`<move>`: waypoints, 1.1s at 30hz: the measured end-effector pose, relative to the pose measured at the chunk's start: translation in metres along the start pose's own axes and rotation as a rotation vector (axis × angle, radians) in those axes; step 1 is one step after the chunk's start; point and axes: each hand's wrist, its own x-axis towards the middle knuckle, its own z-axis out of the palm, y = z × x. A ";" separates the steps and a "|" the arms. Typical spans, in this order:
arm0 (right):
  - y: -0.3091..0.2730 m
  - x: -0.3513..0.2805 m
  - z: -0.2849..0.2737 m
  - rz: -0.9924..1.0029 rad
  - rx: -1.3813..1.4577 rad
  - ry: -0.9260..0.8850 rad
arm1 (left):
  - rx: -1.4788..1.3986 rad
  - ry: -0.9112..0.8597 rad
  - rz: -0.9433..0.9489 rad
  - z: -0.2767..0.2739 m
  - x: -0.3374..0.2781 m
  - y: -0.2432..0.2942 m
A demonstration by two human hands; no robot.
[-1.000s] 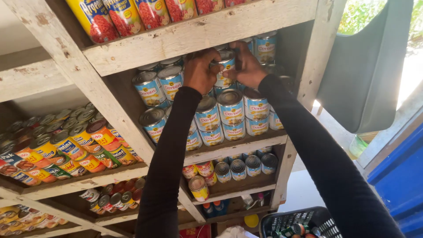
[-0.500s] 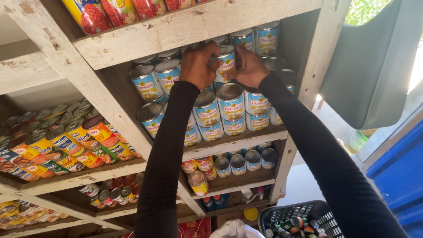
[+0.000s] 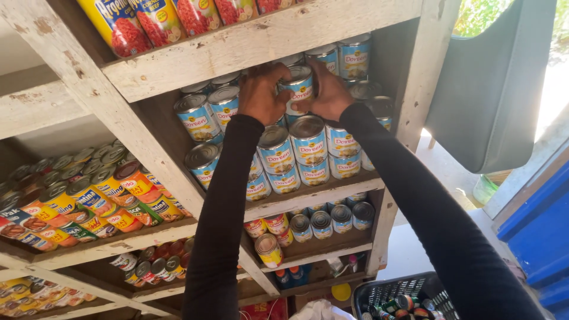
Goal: Organizing and moving canned goods on wooden shelves in a grocery store.
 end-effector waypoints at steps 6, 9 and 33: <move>-0.020 0.001 0.004 0.186 -0.147 0.036 | 0.018 -0.041 -0.024 0.001 0.004 -0.003; -0.013 0.005 0.005 0.197 -0.176 0.043 | 0.022 -0.071 -0.024 0.003 0.009 -0.011; 0.026 0.012 0.001 0.206 0.511 -0.120 | -0.073 -0.004 -0.129 0.004 0.013 -0.021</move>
